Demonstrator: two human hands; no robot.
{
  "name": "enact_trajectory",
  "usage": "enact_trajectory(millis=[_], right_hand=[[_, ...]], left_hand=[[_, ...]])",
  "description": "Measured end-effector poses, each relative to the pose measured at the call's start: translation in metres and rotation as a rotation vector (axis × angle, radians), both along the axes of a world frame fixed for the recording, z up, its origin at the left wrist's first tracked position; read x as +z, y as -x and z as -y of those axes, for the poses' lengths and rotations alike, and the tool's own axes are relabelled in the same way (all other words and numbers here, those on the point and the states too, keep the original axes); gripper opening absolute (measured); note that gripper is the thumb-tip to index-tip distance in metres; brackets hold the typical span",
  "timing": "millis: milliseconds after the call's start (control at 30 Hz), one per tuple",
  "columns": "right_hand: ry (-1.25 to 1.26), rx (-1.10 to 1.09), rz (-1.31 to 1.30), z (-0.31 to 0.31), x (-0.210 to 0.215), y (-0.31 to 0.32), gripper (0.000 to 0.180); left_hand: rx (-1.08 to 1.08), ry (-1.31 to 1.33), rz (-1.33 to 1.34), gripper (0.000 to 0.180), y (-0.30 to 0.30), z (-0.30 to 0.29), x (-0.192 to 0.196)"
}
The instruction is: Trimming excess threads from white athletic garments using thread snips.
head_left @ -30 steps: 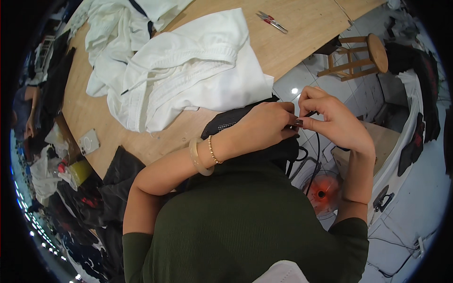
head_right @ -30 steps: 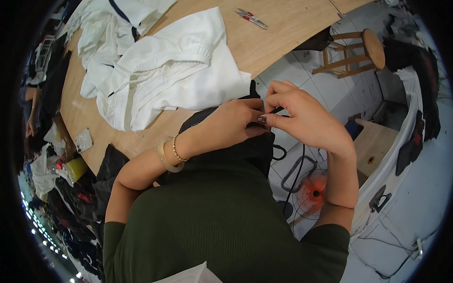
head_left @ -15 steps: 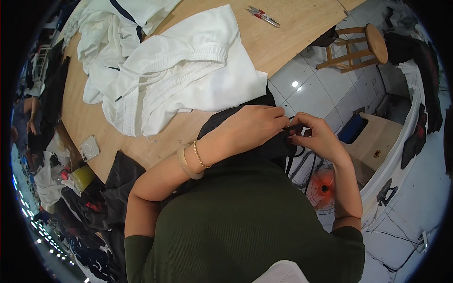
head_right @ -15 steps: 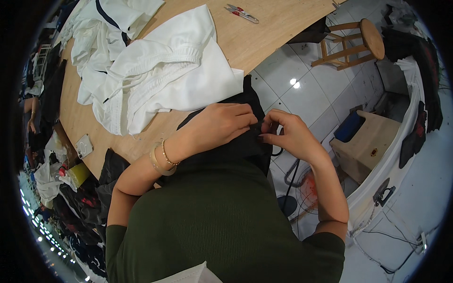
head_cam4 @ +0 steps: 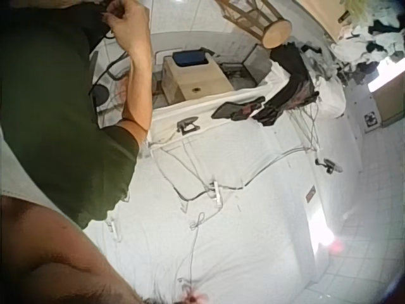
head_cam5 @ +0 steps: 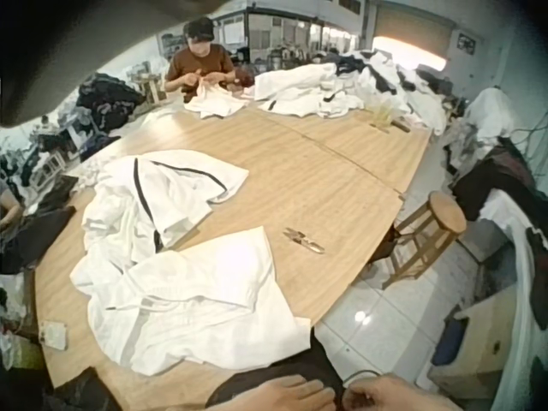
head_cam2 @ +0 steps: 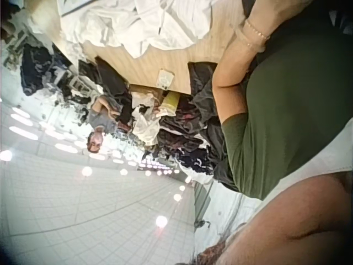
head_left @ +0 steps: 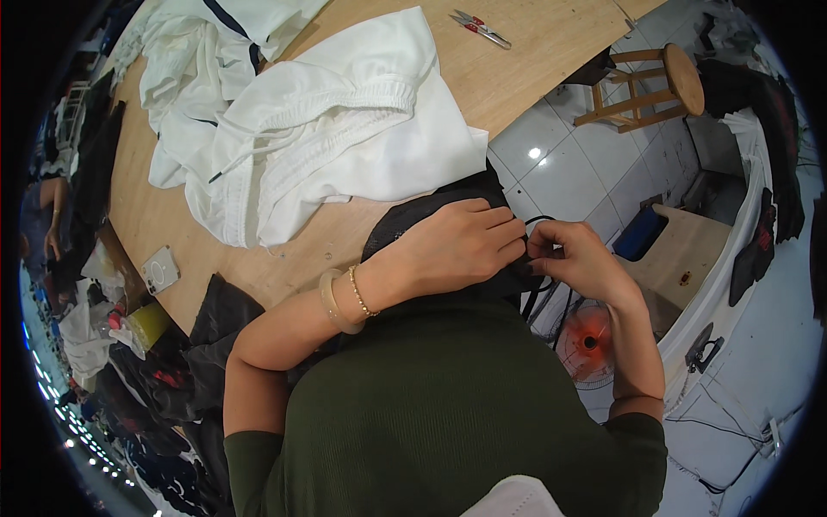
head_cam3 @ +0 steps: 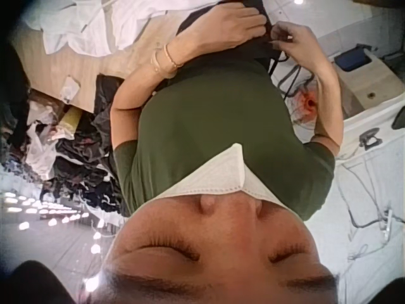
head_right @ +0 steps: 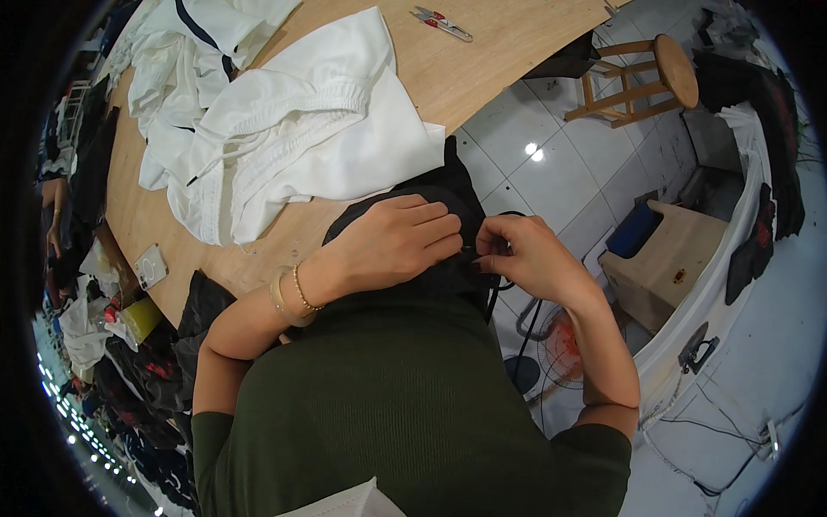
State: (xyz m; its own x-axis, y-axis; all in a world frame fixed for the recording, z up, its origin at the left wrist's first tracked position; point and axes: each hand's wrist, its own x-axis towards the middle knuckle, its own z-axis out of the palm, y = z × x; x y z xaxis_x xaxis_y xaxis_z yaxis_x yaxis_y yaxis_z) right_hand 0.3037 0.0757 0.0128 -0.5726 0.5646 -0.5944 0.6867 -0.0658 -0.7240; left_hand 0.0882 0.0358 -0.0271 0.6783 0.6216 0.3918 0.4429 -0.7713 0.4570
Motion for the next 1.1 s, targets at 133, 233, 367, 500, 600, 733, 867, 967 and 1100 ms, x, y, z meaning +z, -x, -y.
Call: enact_trajectory(millis=[133,233,367,500,600,733,867,967,1100], right_hand=[[-0.032,-0.080,-0.020,0.006,0.002,0.007,0.016],[-0.130,-0.227,-0.111,0.018,-0.009,0.010,0.016],[-0.158,-0.461,-0.122,0.030,-0.017,0.010,0.014],[-0.107,-0.508,-0.124,0.033,-0.019,-0.002,0.013],[-0.103,-0.409,-0.113,0.032,-0.013,-0.011,0.015],[-0.161,-0.244,-0.099,0.030,-0.002,-0.004,0.017],[-0.171,-0.166,-0.081,0.029,0.009,-0.011,0.018],[-0.017,-0.154,-0.061,0.032,0.008,-0.022,0.017],[-0.022,0.006,-0.156,0.027,0.014,-0.019,0.016]], left_hand=[[0.041,-0.011,0.052,0.015,0.005,-0.001,0.001],[0.039,0.065,0.016,0.015,0.003,-0.010,-0.002],[-0.074,0.082,-0.013,0.015,-0.011,-0.031,-0.005],[-0.139,0.030,-0.016,0.014,-0.014,-0.038,-0.007],[-0.137,-0.049,-0.019,0.014,-0.007,-0.027,-0.003],[-0.062,-0.035,0.024,0.016,0.008,-0.012,-0.004],[-0.034,-0.005,0.030,0.021,0.027,-0.002,-0.002],[0.024,0.017,-0.047,0.024,0.038,0.005,-0.006],[0.090,0.056,0.025,0.024,0.032,0.010,-0.006]])
